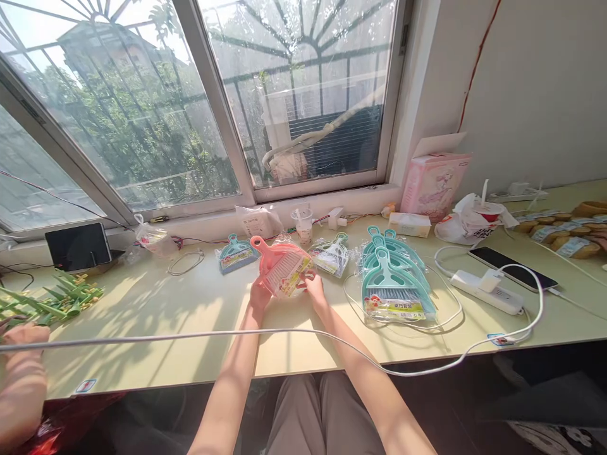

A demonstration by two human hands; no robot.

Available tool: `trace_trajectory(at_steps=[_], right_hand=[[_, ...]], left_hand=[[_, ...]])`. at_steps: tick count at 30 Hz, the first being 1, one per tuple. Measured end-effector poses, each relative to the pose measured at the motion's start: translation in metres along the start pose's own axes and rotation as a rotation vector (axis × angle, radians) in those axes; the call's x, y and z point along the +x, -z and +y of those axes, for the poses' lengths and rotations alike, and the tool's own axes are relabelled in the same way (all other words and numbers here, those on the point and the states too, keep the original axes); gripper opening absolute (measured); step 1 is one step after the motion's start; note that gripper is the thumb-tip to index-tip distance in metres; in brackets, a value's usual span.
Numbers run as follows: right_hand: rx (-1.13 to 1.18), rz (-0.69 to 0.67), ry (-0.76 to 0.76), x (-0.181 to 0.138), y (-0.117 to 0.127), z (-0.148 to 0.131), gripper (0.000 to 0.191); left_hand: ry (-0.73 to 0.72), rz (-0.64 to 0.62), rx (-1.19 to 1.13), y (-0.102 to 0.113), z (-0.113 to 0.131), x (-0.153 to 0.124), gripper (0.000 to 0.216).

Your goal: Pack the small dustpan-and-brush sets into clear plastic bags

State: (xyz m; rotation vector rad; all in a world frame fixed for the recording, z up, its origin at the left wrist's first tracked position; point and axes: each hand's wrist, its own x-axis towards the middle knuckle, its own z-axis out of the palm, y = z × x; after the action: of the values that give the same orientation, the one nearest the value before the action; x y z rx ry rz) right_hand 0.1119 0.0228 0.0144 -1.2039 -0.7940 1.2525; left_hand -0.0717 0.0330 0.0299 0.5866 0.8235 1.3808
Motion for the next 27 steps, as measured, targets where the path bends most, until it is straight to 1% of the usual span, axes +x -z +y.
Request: trace_trajectory(at_steps=[2, 5, 7, 11, 13, 16, 18, 20, 22, 23, 25, 27], right_hand=[[-0.025, -0.003, 0.015, -0.002, 0.0, -0.004, 0.028], [-0.035, -0.053, 0.041, -0.002, 0.001, -0.009, 0.031], [-0.047, -0.054, 0.061, -0.001, 0.001, -0.01, 0.032], [-0.068, -0.085, 0.117, -0.002, -0.001, -0.012, 0.031], [-0.065, -0.117, 0.131, -0.003, -0.002, -0.012, 0.03], [-0.079, -0.117, 0.126, -0.004, -0.002, -0.012, 0.031], [-0.088, -0.091, 0.121, -0.001, 0.001, -0.01, 0.033], [-0.095, -0.056, 0.126, 0.002, 0.004, -0.007, 0.037], [-0.102, -0.025, 0.141, 0.007, 0.009, -0.003, 0.043], [-0.102, -0.014, 0.144, 0.009, 0.012, -0.001, 0.047], [-0.089, 0.001, 0.143, 0.012, 0.016, 0.003, 0.054], [-0.076, 0.0, 0.135, 0.016, 0.02, 0.005, 0.058]], left_hand=[[0.025, -0.019, 0.003, 0.002, -0.001, 0.001, 0.041], [0.053, -0.092, -0.005, 0.005, -0.002, 0.004, 0.043], [0.002, -0.073, 0.001, 0.007, -0.002, 0.007, 0.043], [-0.136, 0.086, 0.018, 0.017, 0.005, 0.014, 0.046], [-0.216, 0.158, 0.004, 0.027, 0.014, 0.014, 0.049], [-0.347, 0.302, -0.055, 0.047, 0.033, 0.012, 0.054], [-0.38, 0.402, -0.101, 0.058, 0.045, 0.011, 0.063], [-0.381, 0.457, -0.127, 0.061, 0.051, 0.01, 0.079], [-0.324, 0.425, -0.151, 0.056, 0.049, 0.009, 0.093], [-0.271, 0.37, -0.166, 0.051, 0.045, 0.008, 0.096], [-0.119, 0.17, -0.168, 0.036, 0.033, 0.006, 0.096], [0.06, -0.097, -0.08, 0.02, 0.018, 0.003, 0.092]])
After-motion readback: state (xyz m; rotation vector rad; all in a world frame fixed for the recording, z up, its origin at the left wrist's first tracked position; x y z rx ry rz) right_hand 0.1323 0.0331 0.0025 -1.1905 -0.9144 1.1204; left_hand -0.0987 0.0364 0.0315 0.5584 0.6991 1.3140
